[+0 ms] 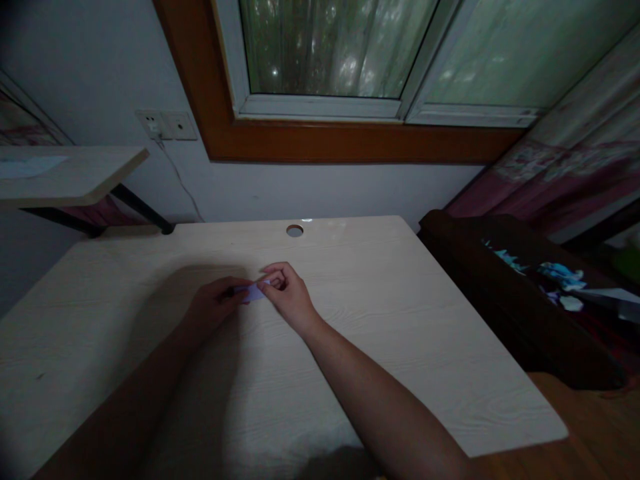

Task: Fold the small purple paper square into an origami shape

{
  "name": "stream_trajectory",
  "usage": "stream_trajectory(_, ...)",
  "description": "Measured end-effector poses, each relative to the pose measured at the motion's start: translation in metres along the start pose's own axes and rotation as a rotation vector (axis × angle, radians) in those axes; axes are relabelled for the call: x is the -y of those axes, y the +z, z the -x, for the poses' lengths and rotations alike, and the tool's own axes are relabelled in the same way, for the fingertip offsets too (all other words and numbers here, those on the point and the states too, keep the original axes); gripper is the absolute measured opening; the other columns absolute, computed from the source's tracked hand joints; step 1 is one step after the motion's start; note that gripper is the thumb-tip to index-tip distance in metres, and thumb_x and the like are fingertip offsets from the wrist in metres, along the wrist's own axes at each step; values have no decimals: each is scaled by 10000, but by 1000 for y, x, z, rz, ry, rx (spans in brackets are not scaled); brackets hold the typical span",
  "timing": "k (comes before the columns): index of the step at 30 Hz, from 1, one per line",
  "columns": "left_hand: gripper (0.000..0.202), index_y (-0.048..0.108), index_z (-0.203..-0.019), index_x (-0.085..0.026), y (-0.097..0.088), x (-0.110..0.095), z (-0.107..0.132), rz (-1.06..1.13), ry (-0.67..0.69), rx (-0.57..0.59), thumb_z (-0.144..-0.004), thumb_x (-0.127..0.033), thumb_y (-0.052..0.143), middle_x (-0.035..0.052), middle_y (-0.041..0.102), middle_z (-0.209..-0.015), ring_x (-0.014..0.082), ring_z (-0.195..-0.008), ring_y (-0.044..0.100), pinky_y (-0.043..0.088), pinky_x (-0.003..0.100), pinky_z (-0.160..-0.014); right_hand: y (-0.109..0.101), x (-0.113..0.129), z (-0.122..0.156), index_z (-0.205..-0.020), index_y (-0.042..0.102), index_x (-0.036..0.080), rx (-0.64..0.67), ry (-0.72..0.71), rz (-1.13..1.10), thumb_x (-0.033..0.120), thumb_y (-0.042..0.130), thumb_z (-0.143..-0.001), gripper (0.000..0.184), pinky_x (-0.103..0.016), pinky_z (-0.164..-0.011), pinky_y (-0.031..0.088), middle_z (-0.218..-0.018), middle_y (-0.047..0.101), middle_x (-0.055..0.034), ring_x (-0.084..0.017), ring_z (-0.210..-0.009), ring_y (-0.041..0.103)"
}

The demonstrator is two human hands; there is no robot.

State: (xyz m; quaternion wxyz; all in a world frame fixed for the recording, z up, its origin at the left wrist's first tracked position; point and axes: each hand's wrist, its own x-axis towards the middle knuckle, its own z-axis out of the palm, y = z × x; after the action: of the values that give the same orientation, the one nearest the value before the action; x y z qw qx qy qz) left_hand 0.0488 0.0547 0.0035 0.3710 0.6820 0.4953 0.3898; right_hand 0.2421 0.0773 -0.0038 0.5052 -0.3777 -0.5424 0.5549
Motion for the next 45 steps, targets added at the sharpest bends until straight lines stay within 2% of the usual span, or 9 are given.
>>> stream_trajectory(12,191,732,-966,-214,0,0,-1,-130,68,-54,-857,-350,653,34,743,-881,165,-782,677,524,253,-732,-1,0,2,-1016,583,237,47,-12,64,333,737,-786,292,-285,-650,438,-766,646,18,-137,-663,565)
stream_trajectory(23,181,740,-981,-223,-2,-1,-1,-179,121,-68,-859,-322,651,31,729,-849,156,-763,662,513,240,-717,-1,-1,1,-1005,590,236,30,-5,51,337,750,-768,303,-284,-646,442,-756,641,20,-139,-662,568)
stream_trajectory(37,216,730,-1021,-232,0,1,0,-121,39,-89,-846,-344,671,29,748,-931,161,-801,682,535,251,-742,-3,-2,0,-1052,604,244,44,-14,61,312,738,-780,310,-283,-650,442,-780,645,17,-135,-664,563)
stream_trajectory(45,186,736,-992,-230,-2,4,-2,-208,122,-60,-868,-339,650,22,722,-860,149,-761,660,505,242,-716,-2,-1,1,-1055,607,231,51,-13,14,284,746,-781,312,-272,-643,432,-783,657,17,-124,-655,569)
